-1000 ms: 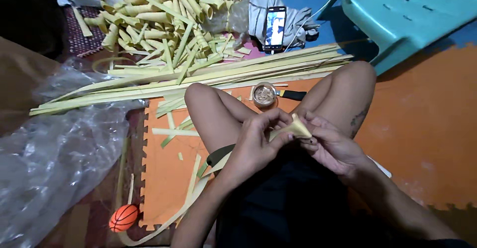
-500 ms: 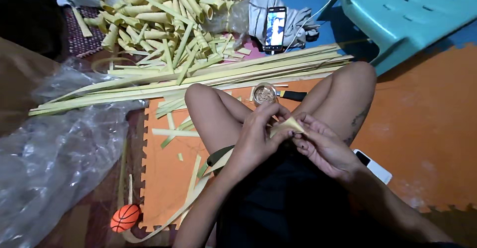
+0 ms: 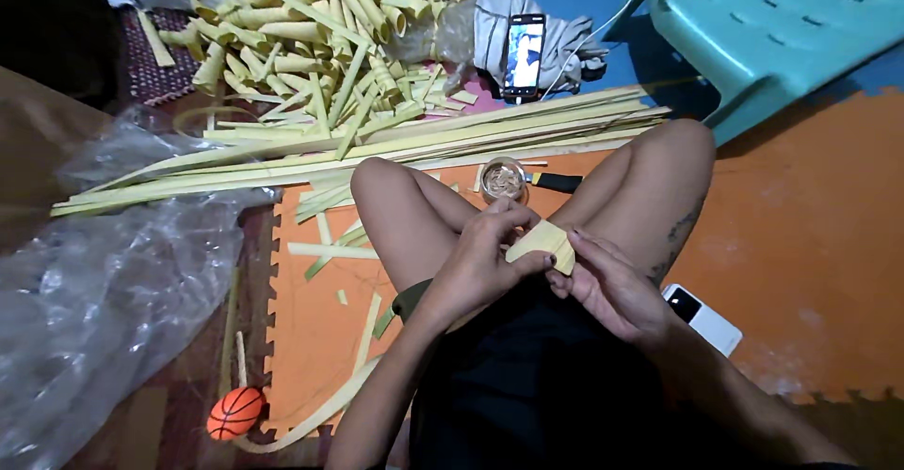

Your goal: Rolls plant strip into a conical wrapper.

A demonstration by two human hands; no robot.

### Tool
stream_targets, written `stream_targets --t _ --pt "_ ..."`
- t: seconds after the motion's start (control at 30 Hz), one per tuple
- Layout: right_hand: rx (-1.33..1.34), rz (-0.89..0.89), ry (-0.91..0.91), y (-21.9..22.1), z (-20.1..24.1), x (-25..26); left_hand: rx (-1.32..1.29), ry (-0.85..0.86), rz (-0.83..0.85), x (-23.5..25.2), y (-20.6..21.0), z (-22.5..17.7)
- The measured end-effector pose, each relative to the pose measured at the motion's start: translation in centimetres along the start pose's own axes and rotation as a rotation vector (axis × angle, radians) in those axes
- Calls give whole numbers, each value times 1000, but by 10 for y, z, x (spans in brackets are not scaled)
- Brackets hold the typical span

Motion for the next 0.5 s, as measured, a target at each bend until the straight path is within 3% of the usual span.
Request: stream_targets --t 0.13,0.3,0.43,0.5 --pt "122 -50 167 -2 -7 0 36 16 6 -3 -1 -2" --pt "-3 91 87 -1 -10 -2 -51 -56 -3 -7 -2 -1" --pt "166 61 329 6 -11 -9 -102 2 90 -11 -7 -3" --pt "176 110 335 10 -11 -12 -136 -10 57 -13 -10 -6"
Point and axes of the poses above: each hand's wrist, its own x-axis towards the middle knuckle, its own y-axis out of the palm, z = x × y, the point moved 6 cm from there along x, towards the middle knuckle, and after that the axes turned 14 degrees about x, right-handed, at the moved point
